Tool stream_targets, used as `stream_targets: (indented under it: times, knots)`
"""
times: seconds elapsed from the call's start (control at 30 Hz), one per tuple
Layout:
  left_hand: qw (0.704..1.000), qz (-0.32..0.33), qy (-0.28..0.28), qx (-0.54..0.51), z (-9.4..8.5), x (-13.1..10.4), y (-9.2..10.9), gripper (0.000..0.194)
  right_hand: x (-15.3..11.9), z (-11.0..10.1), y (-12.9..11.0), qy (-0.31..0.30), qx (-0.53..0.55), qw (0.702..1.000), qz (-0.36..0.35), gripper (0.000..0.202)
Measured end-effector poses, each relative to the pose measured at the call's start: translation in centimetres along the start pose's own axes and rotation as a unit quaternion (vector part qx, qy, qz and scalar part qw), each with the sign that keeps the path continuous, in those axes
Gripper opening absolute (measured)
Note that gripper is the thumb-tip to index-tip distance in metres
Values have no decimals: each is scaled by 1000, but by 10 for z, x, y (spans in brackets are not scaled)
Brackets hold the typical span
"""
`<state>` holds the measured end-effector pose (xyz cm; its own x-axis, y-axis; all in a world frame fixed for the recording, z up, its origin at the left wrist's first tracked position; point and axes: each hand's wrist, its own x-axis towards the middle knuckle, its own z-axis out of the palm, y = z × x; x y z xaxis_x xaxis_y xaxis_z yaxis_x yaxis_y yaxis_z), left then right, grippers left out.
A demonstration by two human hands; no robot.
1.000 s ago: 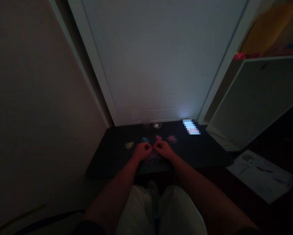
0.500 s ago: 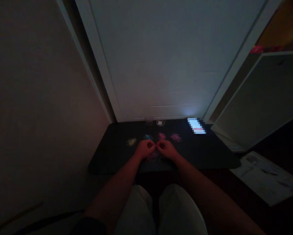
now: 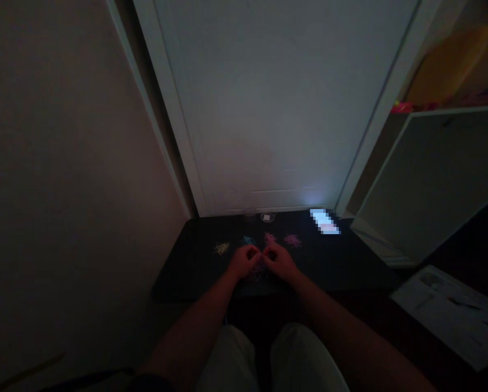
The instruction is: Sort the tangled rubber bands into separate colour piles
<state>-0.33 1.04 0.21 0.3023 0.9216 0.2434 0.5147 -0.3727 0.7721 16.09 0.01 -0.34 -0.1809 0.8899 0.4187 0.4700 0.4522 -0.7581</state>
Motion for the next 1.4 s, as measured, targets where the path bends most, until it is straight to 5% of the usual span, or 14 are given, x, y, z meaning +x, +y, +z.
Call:
stream_targets:
  times: [0.57,1.4]
  knots:
    - [993,90,-13,72,-1,-1,-3,16,-7,8,11,9,-108,992,-64,7]
    - [992,77,-2,104,-2,0,4,17,-7,2,-1,14,-137,989,-54,5]
